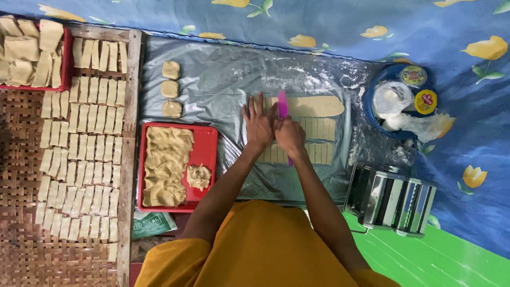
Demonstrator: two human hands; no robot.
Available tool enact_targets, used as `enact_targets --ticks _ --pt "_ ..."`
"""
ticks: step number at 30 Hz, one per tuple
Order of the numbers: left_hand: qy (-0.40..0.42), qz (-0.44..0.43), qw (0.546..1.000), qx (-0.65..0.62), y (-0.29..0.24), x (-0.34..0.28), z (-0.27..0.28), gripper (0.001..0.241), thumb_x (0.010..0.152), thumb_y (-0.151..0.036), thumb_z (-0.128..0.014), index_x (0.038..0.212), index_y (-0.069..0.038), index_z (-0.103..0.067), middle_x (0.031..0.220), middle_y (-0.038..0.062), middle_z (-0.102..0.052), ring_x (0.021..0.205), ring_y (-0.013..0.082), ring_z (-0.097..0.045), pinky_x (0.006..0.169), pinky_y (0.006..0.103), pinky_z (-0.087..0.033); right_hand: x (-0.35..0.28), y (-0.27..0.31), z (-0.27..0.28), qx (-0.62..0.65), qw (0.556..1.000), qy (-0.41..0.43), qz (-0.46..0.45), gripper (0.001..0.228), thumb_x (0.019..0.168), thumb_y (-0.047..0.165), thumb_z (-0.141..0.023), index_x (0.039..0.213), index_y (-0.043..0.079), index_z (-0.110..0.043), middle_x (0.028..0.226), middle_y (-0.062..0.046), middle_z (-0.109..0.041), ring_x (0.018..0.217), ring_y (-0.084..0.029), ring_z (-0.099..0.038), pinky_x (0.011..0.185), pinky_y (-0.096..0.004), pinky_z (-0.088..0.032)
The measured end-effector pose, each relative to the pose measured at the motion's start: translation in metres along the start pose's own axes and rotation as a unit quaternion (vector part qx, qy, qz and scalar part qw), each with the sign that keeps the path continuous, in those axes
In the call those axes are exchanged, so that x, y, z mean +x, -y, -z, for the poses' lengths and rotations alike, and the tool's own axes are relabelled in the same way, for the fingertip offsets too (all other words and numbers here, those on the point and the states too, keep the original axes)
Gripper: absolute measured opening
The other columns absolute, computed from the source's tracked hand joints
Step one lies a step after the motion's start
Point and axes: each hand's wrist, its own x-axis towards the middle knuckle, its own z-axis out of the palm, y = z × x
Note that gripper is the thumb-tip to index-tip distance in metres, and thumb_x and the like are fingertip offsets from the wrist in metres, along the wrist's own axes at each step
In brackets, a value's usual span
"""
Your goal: Cutting rolled-out dough into small rectangular pieces using a plastic scraper.
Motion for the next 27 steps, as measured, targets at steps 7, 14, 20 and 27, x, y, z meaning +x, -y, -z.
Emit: enact_targets --ticks 7,14,20,27 --pt "-0.001 -0.013 1.000 -0.023 0.009 0.001 -0.021 0.055 0.098 -0.038 -0.053 0.153 -0.037 -0.045 0.170 0.018 -0.013 0.155 0.0476 -0.009 0.119 0.0692 -0.011 0.015 -0.017 -0.026 -0.011 0.999 -0.031 -0.033 0.051 0.101 0.048 -0.046 0.110 0.001 -0.064 0.099 -0.027 -0.074 0.093 -0.050 -0.072 0.072 -0.058 -0.056" --pt "-0.011 -0.019 1.000 -0.007 0.011 0.003 -0.028 0.056 0.097 -0.036 -0.057 0.152 -0.037 -0.045 0.169 0.020 -0.015 0.154 0.0483 -0.011 0.117 0.0706 -0.014 0.012 -0.016 -0.023 0.066 0.996 -0.049 -0.029 0.053 0.101 0.046 -0.050 0.109 -0.003 -0.068 0.102 -0.029 -0.073 0.097 -0.051 -0.071 0.076 -0.059 -0.054" --pt "0.001 -0.005 1.000 -0.017 0.009 0.000 -0.022 0.051 0.097 -0.042 -0.059 0.147 -0.039 -0.052 0.169 0.018 -0.018 0.155 0.0452 -0.010 0.119 0.0673 -0.013 0.012 -0.019 -0.021 -0.016 0.999 0.028 -0.037 0.047 0.096 0.041 -0.048 0.110 0.000 -0.066 0.102 -0.027 -0.072 0.097 -0.049 -0.071 0.077 -0.063 -0.056" --pt "0.010 0.004 1.000 -0.012 0.011 -0.006 -0.037 0.050 0.095 -0.048 -0.059 0.144 -0.041 -0.056 0.169 0.017 -0.017 0.155 0.0433 -0.011 0.120 0.0665 -0.011 -0.009 -0.023 -0.023 -0.057 0.996 0.057 -0.039 0.048 0.091 0.040 -0.050 0.110 0.001 -0.069 0.101 -0.029 -0.072 0.096 -0.050 -0.072 0.073 -0.064 -0.057"
